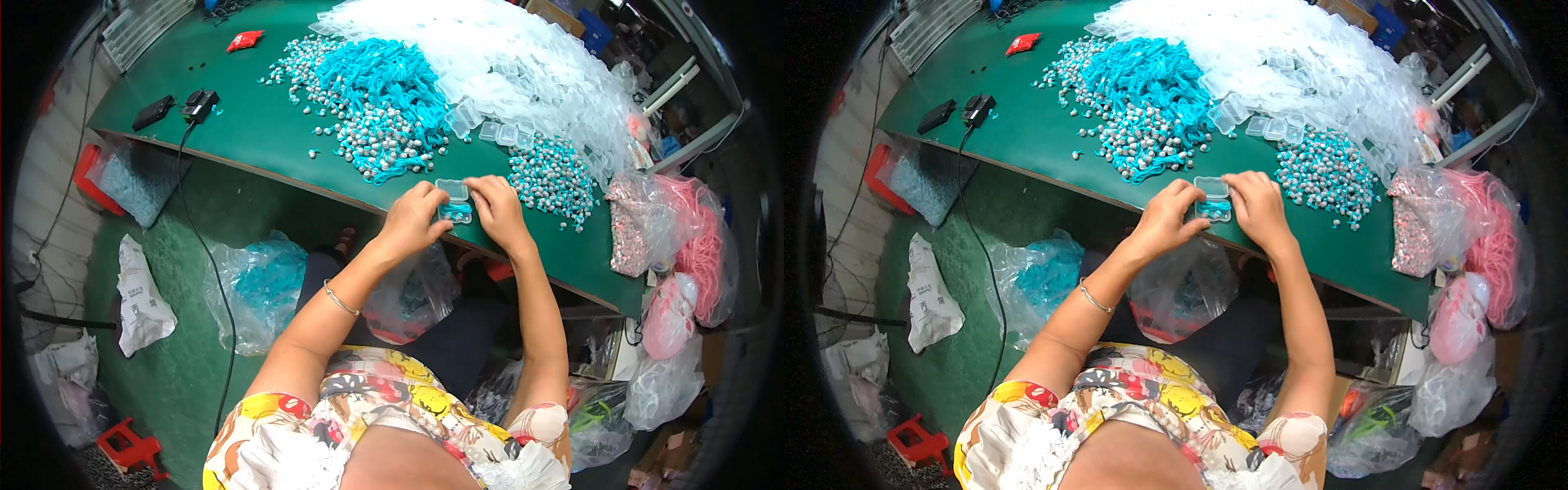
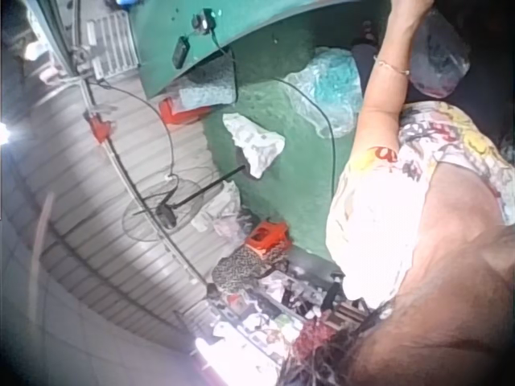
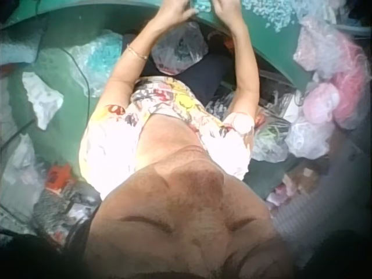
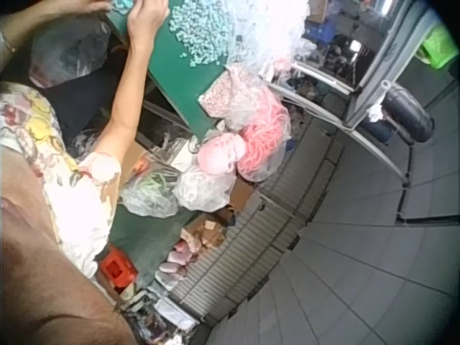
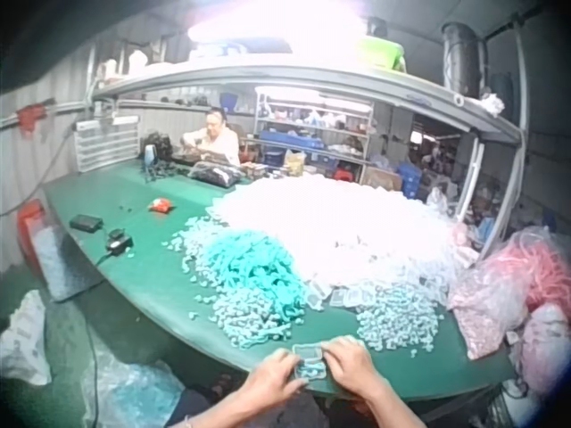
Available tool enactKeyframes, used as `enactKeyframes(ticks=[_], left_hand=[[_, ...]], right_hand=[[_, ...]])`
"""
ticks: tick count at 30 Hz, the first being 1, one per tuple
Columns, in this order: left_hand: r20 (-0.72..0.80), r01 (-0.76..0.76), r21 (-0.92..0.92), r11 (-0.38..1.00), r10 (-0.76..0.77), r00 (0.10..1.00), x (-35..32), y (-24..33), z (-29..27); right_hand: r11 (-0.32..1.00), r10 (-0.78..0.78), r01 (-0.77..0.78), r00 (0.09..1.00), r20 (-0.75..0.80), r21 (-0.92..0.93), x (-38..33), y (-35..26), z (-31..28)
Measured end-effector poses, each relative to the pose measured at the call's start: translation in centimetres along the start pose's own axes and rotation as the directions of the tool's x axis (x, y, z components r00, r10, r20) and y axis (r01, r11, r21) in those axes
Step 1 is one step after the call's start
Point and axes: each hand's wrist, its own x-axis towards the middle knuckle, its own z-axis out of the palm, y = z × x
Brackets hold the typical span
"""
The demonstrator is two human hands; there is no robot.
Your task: The person sits at a green table and repeatedly picks up small teal and white beads, placing them into small clear plastic containers. They close the containers and set them aside on the table. The task involves sorting and packaging loose beads into individual units.
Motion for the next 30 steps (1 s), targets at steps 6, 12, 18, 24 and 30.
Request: enactKeyframes(ticks=[6, 12, 18, 24, 30], left_hand=[[0.028, 0.023, 0.009, 1.0, -0.023, 0.999, 0.0, -0.2, -0.1], [0.011, 0.051, -0.051, 0.997, -0.051, 0.999, 0.2, 0.5, -0.4], [0.025, -0.082, 0.002, 0.997, 0.082, 0.996, 0.3, 0.3, -0.5], [0.06, -0.133, 0.027, 0.991, 0.131, 0.99, 0.5, 0.1, -0.6], [0.016, -0.175, 0.088, 0.981, 0.174, 0.985, 0.5, -0.2, 0.2]], right_hand=[[0.995, 0.089, -0.093, 0.99, 0.107, 0.026, 1.4, 1.1, 1.2], [0.98, 0.033, -0.034, 0.999, 0.007, 0.194, 1.1, 0.2, -0.1], [0.958, -0.008, 0.012, 1.0, -0.017, 0.286, -0.7, -0.7, -1.5], [0.955, -0.032, 0.021, 0.999, 0.032, 0.296, -2.5, -2.1, -1.7], [0.97, -0.018, 0.036, 0.997, -0.076, 0.24, -3.0, -1.8, 0.1]])
